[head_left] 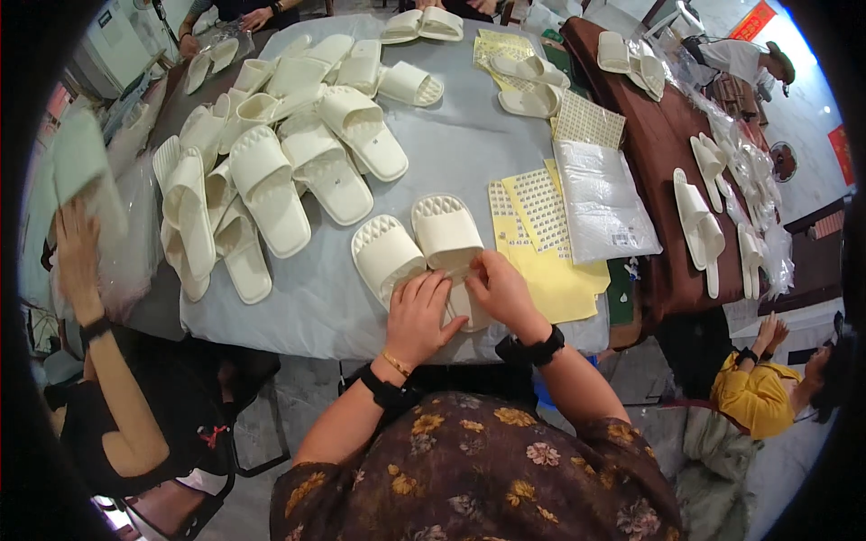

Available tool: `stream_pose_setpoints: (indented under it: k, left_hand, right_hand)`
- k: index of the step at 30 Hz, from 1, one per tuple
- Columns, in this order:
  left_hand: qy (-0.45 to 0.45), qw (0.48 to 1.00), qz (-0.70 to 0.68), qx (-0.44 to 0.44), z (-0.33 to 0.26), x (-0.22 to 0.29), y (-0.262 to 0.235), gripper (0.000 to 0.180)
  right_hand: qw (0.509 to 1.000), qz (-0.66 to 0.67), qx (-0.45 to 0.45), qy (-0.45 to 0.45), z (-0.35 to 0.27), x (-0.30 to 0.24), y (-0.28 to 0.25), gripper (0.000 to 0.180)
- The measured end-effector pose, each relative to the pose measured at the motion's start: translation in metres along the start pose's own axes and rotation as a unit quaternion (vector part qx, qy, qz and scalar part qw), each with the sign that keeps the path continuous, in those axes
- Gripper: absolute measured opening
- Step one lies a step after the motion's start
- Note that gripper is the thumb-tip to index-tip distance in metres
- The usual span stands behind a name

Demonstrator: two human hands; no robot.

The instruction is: Peeling small circular labels from a yellow sheet and applying them to the soles of white house slippers.

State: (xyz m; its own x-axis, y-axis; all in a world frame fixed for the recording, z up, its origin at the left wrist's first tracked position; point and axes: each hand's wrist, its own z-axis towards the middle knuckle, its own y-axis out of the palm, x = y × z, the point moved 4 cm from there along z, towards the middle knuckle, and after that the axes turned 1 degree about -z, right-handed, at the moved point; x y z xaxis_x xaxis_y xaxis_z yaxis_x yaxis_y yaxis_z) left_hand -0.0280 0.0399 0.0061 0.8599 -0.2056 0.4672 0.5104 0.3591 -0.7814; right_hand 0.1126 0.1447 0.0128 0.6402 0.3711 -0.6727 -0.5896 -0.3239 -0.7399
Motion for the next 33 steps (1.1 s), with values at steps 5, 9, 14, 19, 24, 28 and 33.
stream_pose_setpoints:
  k: [5, 9, 14, 19, 24, 28, 33]
  left_hand:
    - [-0.002, 1.0, 0.003, -0.003, -0.001, 0.002, -0.001, 0.061]
    - [-0.004, 1.0, 0.016, -0.019, -0.002, 0.001, 0.002, 0.061]
    - [-0.005, 1.0, 0.011, -0.02, -0.003, 0.0, 0.003, 0.061]
    - [-0.007, 0.999, 0.006, -0.036, 0.001, 0.002, 0.0, 0.059]
    - [0.008, 1.0, -0.01, -0.017, -0.001, 0.005, -0.008, 0.053]
    - [-0.069, 0.997, -0.045, 0.008, -0.01, 0.002, -0.021, 0.043]
    - [-0.095, 0.993, 0.049, 0.047, 0.001, 0.012, -0.02, 0.047]
  right_hand:
    - [0.998, 0.051, -0.01, 0.032, 0.003, 0.003, -0.003, 0.029]
    - [0.997, -0.02, 0.001, 0.07, 0.005, -0.001, 0.004, 0.033]
    - [0.999, -0.01, -0.018, 0.048, 0.002, -0.004, -0.003, 0.033]
    - [0.997, 0.0, -0.012, 0.074, 0.007, -0.002, 0.001, 0.03]
    - [0.994, 0.012, 0.052, 0.093, 0.005, 0.01, 0.003, 0.021]
    - [0.987, 0.111, 0.082, 0.077, -0.015, 0.029, -0.011, 0.014]
    - [0.985, 0.144, 0.088, 0.043, -0.029, 0.039, -0.012, 0.009]
